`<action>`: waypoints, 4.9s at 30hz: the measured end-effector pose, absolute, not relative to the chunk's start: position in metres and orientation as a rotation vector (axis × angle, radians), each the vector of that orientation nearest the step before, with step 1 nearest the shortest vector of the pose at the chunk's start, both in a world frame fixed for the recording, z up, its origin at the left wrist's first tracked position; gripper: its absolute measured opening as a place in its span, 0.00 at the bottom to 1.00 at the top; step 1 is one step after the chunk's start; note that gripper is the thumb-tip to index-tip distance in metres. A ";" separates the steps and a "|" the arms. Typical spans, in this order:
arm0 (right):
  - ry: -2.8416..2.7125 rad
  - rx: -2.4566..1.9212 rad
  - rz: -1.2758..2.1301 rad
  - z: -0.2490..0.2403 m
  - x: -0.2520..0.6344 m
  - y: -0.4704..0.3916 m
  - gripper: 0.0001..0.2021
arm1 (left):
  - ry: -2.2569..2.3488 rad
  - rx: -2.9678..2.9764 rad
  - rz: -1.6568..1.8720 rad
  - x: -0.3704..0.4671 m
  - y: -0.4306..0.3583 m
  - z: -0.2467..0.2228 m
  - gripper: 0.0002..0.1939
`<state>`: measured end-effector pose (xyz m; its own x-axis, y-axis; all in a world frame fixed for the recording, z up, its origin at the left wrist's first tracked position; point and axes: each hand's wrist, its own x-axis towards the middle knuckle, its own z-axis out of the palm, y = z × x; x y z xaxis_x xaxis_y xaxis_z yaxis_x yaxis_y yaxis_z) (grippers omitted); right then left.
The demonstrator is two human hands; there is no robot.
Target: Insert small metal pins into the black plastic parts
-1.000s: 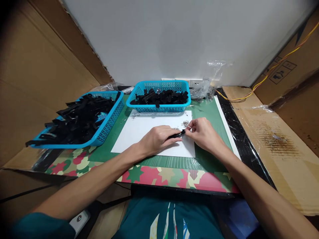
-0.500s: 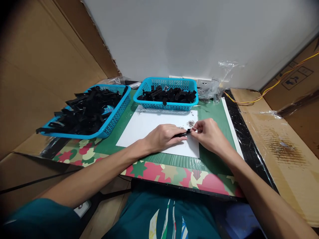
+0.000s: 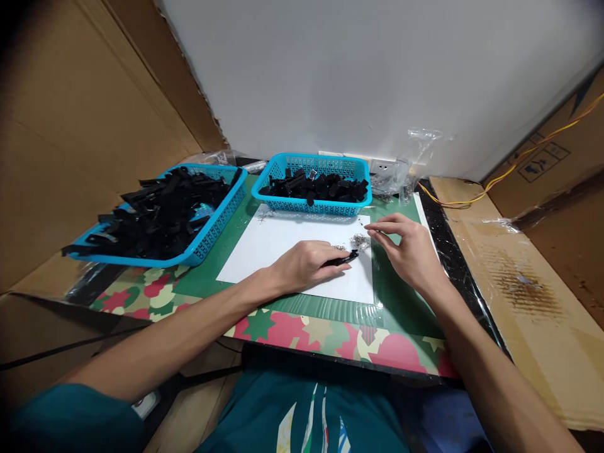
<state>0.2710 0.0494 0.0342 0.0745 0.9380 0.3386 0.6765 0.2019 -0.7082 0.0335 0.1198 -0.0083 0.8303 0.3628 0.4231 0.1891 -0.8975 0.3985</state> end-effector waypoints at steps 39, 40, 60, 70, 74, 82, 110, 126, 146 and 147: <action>-1.406 -1.400 0.541 0.012 0.241 0.056 0.11 | 0.822 2.031 1.114 0.028 0.133 0.017 0.13; -1.471 -1.435 0.522 0.013 0.242 0.056 0.12 | 0.842 1.968 1.150 0.027 0.135 0.019 0.13; -2.298 -1.434 0.504 0.018 0.189 0.062 0.04 | 0.712 1.698 1.162 0.027 0.143 0.010 0.09; -2.218 -1.428 0.589 0.032 0.209 0.060 0.07 | 0.725 1.793 1.148 0.026 0.142 0.012 0.07; -2.162 -1.463 0.511 0.026 0.208 0.056 0.06 | 0.748 1.794 1.159 0.028 0.142 0.011 0.05; -2.234 -1.508 0.525 0.019 0.193 0.058 0.05 | 0.741 1.796 1.126 0.028 0.141 0.014 0.05; -1.646 -1.291 0.940 0.031 0.235 0.058 0.13 | 0.553 1.999 0.692 0.026 0.127 0.023 0.15; -1.986 -1.338 0.263 0.025 0.229 0.053 0.05 | 0.537 2.243 0.610 0.019 0.129 0.021 0.06; -1.492 -1.259 0.837 0.021 0.223 0.060 0.10 | 0.606 2.133 0.786 0.023 0.130 0.022 0.10; -1.466 -1.250 0.847 0.020 0.223 0.061 0.10 | 0.603 2.134 0.786 0.023 0.130 0.022 0.10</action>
